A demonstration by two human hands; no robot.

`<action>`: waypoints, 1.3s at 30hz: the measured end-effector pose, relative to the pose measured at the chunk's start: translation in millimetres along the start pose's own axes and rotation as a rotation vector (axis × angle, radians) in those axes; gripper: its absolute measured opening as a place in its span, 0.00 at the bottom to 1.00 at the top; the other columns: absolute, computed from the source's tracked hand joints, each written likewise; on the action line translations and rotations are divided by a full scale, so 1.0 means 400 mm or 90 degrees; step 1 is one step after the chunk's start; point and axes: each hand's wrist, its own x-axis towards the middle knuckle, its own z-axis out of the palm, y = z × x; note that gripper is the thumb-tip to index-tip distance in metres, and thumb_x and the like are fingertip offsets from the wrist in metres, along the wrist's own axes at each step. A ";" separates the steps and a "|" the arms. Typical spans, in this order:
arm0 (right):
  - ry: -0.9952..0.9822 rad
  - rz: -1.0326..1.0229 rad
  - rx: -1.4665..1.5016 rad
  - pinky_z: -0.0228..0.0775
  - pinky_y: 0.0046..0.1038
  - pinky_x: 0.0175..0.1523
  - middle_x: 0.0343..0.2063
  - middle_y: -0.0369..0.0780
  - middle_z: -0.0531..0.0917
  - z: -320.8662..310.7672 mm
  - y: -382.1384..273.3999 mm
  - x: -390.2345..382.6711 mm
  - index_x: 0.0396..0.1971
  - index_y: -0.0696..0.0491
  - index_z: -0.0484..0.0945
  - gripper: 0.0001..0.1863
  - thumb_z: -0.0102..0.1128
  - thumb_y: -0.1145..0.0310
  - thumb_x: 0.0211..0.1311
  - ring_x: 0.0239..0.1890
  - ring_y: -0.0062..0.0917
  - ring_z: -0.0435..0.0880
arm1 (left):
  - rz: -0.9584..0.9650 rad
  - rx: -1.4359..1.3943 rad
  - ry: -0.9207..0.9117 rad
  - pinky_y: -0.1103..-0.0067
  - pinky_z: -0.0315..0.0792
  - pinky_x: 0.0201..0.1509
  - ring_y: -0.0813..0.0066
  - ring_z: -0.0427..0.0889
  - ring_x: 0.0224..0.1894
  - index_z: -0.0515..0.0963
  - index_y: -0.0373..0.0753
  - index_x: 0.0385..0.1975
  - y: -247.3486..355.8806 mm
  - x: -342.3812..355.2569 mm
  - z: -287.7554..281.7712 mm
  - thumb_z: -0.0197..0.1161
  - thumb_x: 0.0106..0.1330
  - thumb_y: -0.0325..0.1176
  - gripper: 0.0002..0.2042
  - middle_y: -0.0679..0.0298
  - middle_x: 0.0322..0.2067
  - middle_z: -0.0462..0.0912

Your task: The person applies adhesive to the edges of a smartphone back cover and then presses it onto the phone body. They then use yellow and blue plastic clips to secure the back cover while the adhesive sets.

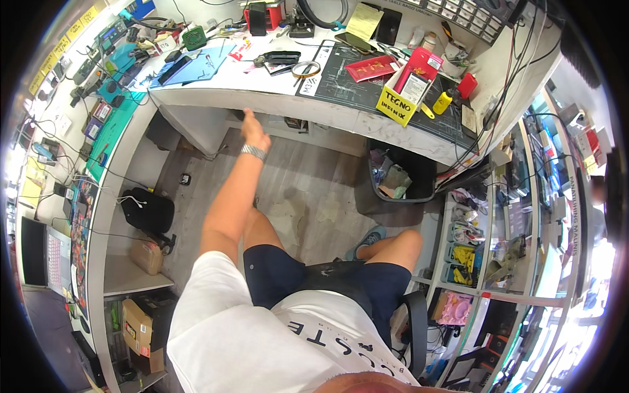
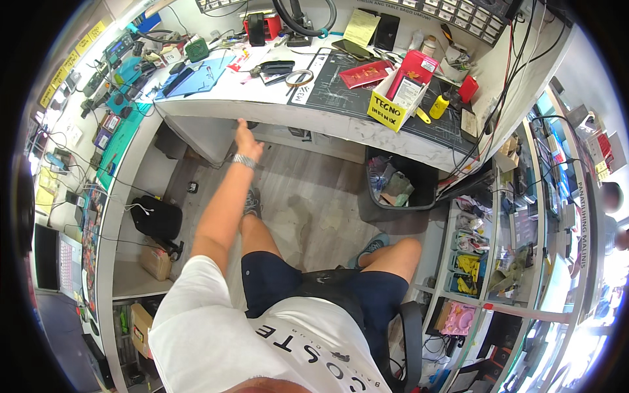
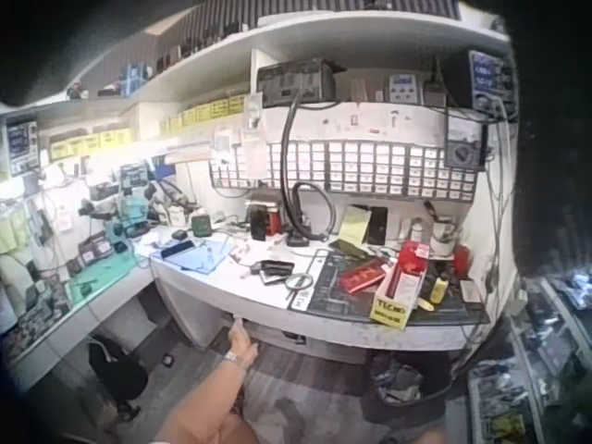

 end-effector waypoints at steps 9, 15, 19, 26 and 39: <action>-0.055 0.017 -0.086 0.74 0.29 0.51 0.54 0.42 0.80 -0.009 -0.025 0.020 0.60 0.59 0.77 0.22 0.61 0.69 0.67 0.49 0.27 0.81 | -0.066 -0.228 -0.158 0.46 0.47 0.78 0.45 0.51 0.77 0.46 0.38 0.78 0.092 0.193 0.039 0.57 0.68 0.69 0.51 0.43 0.74 0.49; -0.086 -0.025 -0.140 0.73 0.30 0.55 0.58 0.42 0.78 0.004 -0.108 0.042 0.62 0.58 0.76 0.22 0.59 0.71 0.69 0.54 0.29 0.79 | -0.005 -0.302 -0.218 0.55 0.58 0.76 0.53 0.64 0.72 0.61 0.38 0.71 0.053 0.281 0.002 0.72 0.54 0.68 0.52 0.57 0.70 0.67; -0.147 -0.149 -0.113 0.73 0.31 0.57 0.61 0.43 0.77 0.012 -0.263 -0.002 0.63 0.58 0.75 0.23 0.58 0.72 0.69 0.57 0.30 0.78 | 0.018 -0.304 -0.244 0.56 0.54 0.78 0.54 0.60 0.74 0.56 0.37 0.74 0.040 0.264 0.008 0.71 0.54 0.69 0.55 0.56 0.73 0.61; -0.515 -0.493 0.262 0.73 0.31 0.55 0.57 0.42 0.79 0.373 -1.127 -0.558 0.58 0.52 0.79 0.23 0.65 0.74 0.61 0.58 0.29 0.78 | -0.022 -0.274 -0.251 0.58 0.47 0.80 0.56 0.53 0.78 0.49 0.36 0.77 0.043 0.274 0.000 0.65 0.60 0.70 0.56 0.55 0.77 0.54; -0.512 -0.636 0.337 0.74 0.37 0.60 0.49 0.53 0.86 1.081 -2.328 -1.157 0.53 0.61 0.81 0.28 0.72 0.55 0.61 0.54 0.44 0.84 | -0.172 -0.066 -0.262 0.62 0.65 0.72 0.60 0.69 0.70 0.60 0.30 0.72 0.149 0.272 -0.087 0.62 0.68 0.65 0.46 0.48 0.70 0.64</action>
